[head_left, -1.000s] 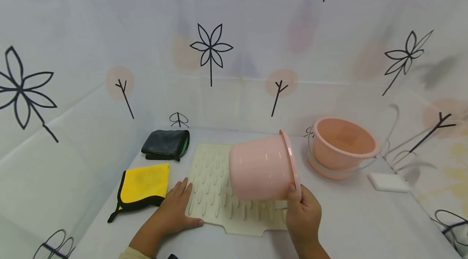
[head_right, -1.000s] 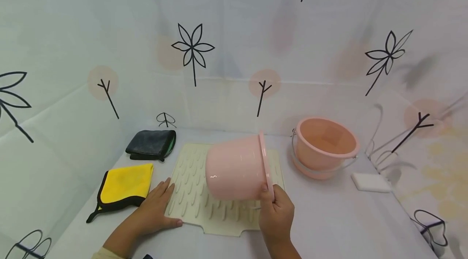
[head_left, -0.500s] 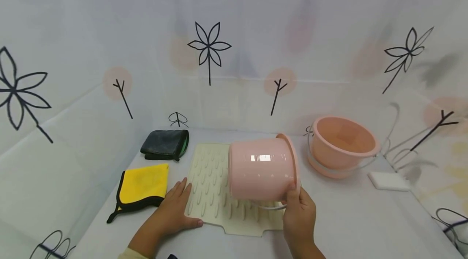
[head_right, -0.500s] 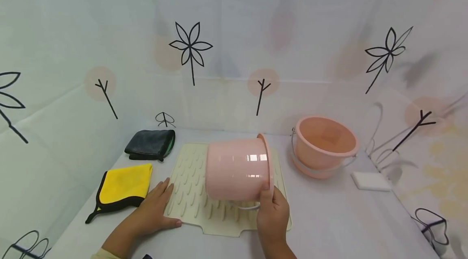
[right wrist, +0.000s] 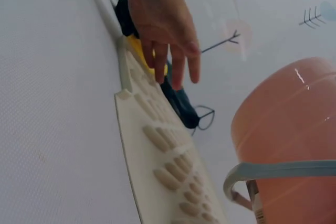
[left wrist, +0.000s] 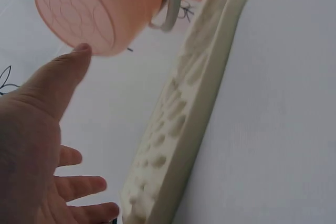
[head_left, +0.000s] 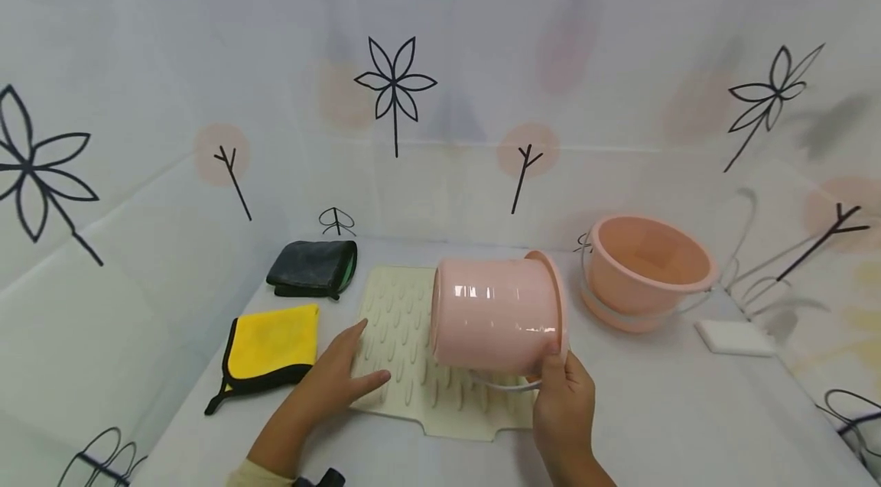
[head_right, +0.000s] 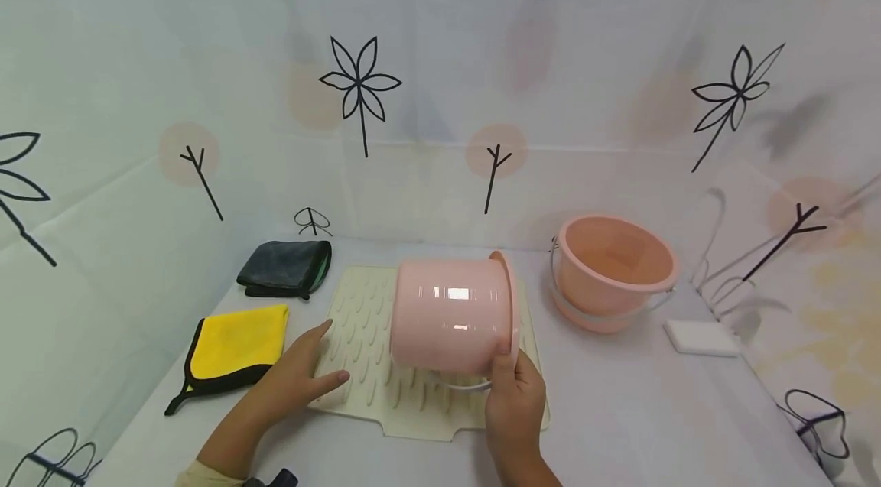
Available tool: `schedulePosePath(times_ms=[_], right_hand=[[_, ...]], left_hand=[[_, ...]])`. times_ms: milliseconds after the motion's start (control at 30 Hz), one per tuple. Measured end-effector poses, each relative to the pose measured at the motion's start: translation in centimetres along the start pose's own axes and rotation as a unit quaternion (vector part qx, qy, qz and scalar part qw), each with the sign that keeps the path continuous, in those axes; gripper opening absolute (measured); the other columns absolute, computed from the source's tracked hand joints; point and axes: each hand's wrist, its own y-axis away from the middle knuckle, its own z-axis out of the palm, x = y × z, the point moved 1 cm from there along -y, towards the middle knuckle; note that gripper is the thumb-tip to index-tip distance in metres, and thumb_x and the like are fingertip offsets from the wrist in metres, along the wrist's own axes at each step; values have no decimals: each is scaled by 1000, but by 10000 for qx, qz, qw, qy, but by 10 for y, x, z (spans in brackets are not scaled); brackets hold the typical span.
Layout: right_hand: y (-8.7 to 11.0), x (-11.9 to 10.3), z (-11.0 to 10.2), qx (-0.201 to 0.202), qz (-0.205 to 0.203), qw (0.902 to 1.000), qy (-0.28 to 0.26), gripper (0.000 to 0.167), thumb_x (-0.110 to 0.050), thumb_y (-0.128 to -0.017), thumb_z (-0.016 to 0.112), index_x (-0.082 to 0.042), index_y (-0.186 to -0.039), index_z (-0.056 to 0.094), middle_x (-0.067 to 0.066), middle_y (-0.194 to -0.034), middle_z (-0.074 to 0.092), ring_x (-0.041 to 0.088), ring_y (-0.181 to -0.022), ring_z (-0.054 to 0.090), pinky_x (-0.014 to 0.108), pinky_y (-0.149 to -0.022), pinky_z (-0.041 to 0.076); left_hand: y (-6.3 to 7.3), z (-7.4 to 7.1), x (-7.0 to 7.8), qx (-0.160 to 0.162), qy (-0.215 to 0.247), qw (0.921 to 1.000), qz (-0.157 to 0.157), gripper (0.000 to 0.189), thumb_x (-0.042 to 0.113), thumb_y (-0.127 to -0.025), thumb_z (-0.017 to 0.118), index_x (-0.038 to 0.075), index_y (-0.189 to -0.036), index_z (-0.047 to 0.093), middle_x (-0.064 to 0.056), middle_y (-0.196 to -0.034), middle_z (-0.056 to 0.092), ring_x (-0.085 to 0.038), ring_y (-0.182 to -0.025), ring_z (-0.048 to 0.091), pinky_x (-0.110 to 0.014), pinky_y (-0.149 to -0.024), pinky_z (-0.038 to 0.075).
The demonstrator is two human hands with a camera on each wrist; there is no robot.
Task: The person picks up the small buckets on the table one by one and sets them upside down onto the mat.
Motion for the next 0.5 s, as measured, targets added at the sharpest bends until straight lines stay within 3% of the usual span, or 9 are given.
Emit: schedulePosePath(times_ms=[267, 367, 500], right_hand=[[2, -2, 0, -2, 209, 9998, 57, 43, -26, -111, 53, 7, -89, 69, 4, -75, 63, 19, -80, 57, 28, -79, 46], [3, -1, 0, -35, 197, 9998, -8, 43, -24, -111, 54, 8, -86, 67, 4, -74, 61, 19, -80, 56, 28, -80, 44], [4, -2, 0, -97, 165, 9998, -109, 40, -23, -111, 52, 10, -97, 70, 5, -82, 65, 19, -85, 58, 26, -77, 51]], left_hand=[[-1, 3, 32, 338, 470, 9977, 359, 101, 60, -87, 78, 28, -167, 27, -6, -173, 26, -35, -158, 29, -67, -122, 29], [-4, 5, 46, 304, 665, 9952, 646, 101, 63, -86, 77, 30, -167, 25, -3, -174, 24, -34, -159, 27, -68, -121, 30], [-5, 7, 65, 291, 899, 9898, 1070, 102, 66, -86, 75, 33, -167, 22, 0, -174, 20, -35, -159, 25, -73, -117, 31]])
